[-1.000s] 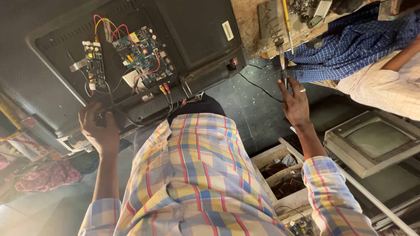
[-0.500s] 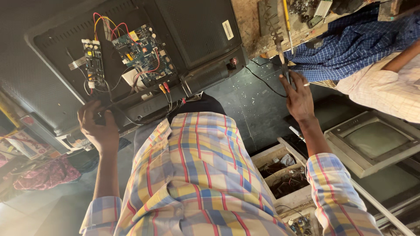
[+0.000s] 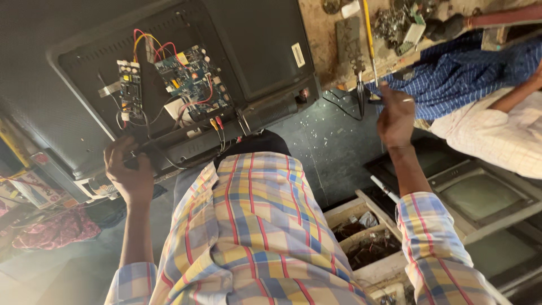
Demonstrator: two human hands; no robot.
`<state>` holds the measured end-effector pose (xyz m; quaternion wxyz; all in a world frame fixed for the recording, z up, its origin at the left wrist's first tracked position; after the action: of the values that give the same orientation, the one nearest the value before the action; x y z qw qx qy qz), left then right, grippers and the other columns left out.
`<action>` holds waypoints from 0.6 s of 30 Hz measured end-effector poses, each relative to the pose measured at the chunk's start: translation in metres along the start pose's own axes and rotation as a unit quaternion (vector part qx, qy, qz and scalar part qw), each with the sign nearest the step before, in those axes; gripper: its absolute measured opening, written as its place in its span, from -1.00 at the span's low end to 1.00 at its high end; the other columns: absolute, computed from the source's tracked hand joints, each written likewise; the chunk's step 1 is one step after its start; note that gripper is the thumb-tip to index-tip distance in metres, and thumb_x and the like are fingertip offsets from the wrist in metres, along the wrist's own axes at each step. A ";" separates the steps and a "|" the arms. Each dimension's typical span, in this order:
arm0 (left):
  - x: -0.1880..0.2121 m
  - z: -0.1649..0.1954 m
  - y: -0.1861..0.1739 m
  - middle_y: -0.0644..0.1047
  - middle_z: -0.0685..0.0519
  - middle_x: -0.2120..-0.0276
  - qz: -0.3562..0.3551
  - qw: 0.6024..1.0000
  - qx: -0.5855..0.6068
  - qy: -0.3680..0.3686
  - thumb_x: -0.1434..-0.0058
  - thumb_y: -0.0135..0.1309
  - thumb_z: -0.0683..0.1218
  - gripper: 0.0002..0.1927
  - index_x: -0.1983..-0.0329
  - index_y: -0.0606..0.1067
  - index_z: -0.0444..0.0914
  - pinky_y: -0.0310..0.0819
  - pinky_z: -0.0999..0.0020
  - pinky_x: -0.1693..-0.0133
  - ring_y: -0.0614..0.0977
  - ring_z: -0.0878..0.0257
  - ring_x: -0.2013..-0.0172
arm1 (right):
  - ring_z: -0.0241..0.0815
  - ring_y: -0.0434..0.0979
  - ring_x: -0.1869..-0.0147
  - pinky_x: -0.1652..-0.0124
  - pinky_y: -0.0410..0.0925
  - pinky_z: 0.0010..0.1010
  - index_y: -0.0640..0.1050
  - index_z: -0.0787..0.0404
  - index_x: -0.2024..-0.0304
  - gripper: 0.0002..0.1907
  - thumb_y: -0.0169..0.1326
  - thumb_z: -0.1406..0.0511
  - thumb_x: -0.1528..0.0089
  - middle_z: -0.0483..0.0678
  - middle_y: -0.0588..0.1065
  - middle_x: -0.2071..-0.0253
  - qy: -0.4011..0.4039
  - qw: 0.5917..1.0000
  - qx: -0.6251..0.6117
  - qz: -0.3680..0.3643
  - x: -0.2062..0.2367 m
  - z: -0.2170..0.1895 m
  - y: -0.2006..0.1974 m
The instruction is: The person works on the exposed circuit boards of a television lying on a repair bench, connecting test leads and probing the boards. They then use a soldering iron on the board components and finish by loosening screws with a screwdriver.
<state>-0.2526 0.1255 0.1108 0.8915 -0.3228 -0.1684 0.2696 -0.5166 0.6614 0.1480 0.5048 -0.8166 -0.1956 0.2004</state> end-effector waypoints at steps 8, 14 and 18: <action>0.000 0.006 -0.009 0.48 -0.12 -0.14 -0.010 0.999 0.039 0.000 -0.16 0.02 -0.35 -0.52 -0.19 0.49 -0.37 0.52 0.24 -0.13 0.64 0.10 -0.07 | 0.30 0.47 0.00 0.03 0.31 0.07 0.52 0.36 0.07 -0.89 0.18 0.41 -0.45 0.24 0.47 0.11 -0.010 0.996 0.089 -0.006 -0.146 0.018 0.036; -0.011 0.016 -0.022 0.52 -0.14 -0.04 0.057 0.997 -0.048 0.007 -0.26 0.16 -0.31 -0.63 -0.15 0.53 -0.36 0.47 0.14 -0.13 0.58 -0.01 -0.08 | 0.34 0.50 0.01 0.04 0.36 0.08 0.56 0.40 0.16 -0.70 0.30 0.36 -0.11 0.31 0.48 0.09 0.040 0.967 0.231 -0.099 -0.204 -0.004 0.061; -0.027 0.019 -0.021 0.51 -0.11 -0.08 0.099 0.995 0.031 -0.003 -0.43 0.21 -0.22 -0.75 -0.13 0.53 -0.35 0.53 0.19 -0.10 0.60 0.02 -0.07 | 0.31 0.55 0.14 0.20 0.38 0.07 0.60 0.27 0.25 -0.92 0.17 0.40 -0.19 0.22 0.53 0.26 0.035 0.976 0.204 -0.064 -0.208 -0.023 0.060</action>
<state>-0.2755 0.1052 0.1347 0.8696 -0.3093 -0.1299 0.3623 -0.6730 0.5115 0.1305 0.6788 -0.6890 -0.1850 0.1741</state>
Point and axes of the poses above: each hand's wrist, its own x-axis away from the middle knuckle, its own y-axis out of the palm, z = x × y, the point moved 2 cm from there along -x, towards the middle knuckle
